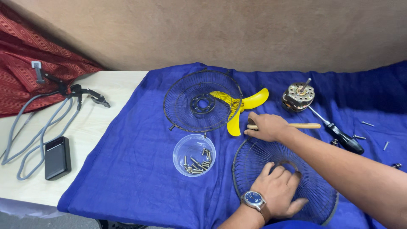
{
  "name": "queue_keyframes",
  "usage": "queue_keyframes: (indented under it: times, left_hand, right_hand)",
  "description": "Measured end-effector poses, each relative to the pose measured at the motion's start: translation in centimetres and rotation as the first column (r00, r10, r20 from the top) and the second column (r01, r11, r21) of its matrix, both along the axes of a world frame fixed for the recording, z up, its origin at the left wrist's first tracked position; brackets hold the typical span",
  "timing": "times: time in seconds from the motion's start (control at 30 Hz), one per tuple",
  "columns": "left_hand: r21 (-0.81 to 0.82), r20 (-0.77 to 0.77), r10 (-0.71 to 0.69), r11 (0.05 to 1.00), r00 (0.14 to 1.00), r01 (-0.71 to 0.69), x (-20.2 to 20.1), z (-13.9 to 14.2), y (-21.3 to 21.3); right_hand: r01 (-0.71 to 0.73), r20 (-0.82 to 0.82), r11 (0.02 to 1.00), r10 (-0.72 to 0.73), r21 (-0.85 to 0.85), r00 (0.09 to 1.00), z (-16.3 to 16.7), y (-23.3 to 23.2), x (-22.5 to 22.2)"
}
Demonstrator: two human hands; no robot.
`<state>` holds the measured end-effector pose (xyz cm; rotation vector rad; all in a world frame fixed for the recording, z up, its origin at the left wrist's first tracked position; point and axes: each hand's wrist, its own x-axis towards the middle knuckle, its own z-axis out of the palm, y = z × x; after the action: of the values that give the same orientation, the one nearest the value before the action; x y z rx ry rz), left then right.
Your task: The person holds the round wire guard of a disassembled electric fan steady on a bed and brushes dust off its wires with a bristle brush, working around the guard's surface. The fan blades, motor, screws in a plastic bowl, and a screwdriver lie on the cloth nearby.
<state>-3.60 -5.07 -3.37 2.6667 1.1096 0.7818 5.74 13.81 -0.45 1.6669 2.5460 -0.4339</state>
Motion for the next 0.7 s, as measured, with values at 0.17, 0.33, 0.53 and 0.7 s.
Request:
queue_keyframes:
  times: [0.17,0.33,0.53,0.7]
  left_hand:
    - [-0.008,-0.020,-0.117,0.993,0.993,0.116,-0.5,1.4,1.5]
    - [0.068,-0.106,-0.334,0.937,0.937,0.342,-1.4,3.3,4.4]
    - [0.119,-0.295,-0.530,0.805,0.795,0.581,-1.5,3.7,6.4]
    - [0.067,-0.305,-0.663,0.701,0.683,0.710,-1.2,3.5,7.2]
  right_hand:
    - [0.088,-0.075,0.996,-0.089,-0.011,0.993,1.0,0.5,2.0]
    - [0.242,-0.154,0.970,-0.237,0.013,0.959,2.1,0.3,6.3]
    - [0.457,-0.306,0.889,-0.442,-0.024,0.844,2.8,-2.0,11.2]
    - [0.515,-0.362,0.853,-0.508,-0.084,0.781,1.3,-5.1,14.5]
